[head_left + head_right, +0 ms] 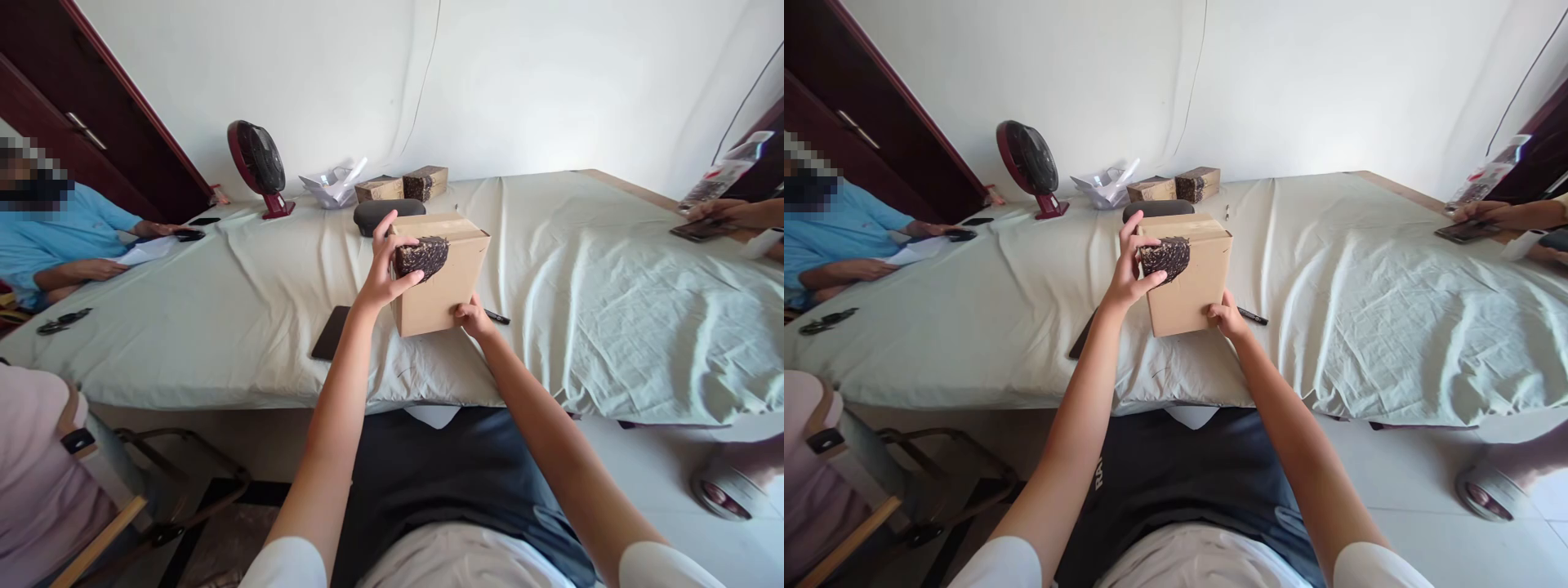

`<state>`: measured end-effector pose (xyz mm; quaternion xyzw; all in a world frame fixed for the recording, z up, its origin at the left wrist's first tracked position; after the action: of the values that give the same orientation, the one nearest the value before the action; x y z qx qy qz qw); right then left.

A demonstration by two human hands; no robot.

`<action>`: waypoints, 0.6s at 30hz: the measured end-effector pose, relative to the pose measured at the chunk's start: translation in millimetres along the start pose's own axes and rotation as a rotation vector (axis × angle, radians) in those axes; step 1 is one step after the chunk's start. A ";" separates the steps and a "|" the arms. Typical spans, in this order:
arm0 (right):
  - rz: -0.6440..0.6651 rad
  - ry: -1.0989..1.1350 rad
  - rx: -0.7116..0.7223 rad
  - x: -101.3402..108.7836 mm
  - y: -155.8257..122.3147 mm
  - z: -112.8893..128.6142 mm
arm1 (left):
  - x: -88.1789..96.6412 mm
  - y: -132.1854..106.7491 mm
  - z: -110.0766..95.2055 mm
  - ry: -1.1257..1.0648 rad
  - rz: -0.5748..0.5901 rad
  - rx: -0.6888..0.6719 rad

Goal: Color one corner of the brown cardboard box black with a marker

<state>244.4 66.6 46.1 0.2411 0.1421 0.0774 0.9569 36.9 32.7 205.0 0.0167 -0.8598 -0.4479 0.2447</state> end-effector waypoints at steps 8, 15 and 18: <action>0.047 -0.020 -0.018 -5.5 -0.9 -1.3 | 13.2 0.5 6.2 -0.032 0.035 0.079; 0.014 -0.010 -0.049 -3.3 -2.3 -4.8 | 4.3 4.2 7.5 -0.136 0.055 0.114; 0.003 -0.032 -0.048 0.8 -2.3 -2.2 | -2.3 10.7 14.1 -0.169 0.084 0.140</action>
<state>244.7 65.8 43.0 0.2194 0.1243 0.0783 0.9645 34.8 50.4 205.6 -0.0401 -0.9065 -0.3759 0.1881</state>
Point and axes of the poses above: each hand's wrist, its own y-axis towards the middle knuckle, its own x-axis out of the back of the hand, z = x × y, the point moved 9 cm from there along y, towards the middle knuckle, and after that the axes turned 13 degrees about x, right-handed, at the moved point
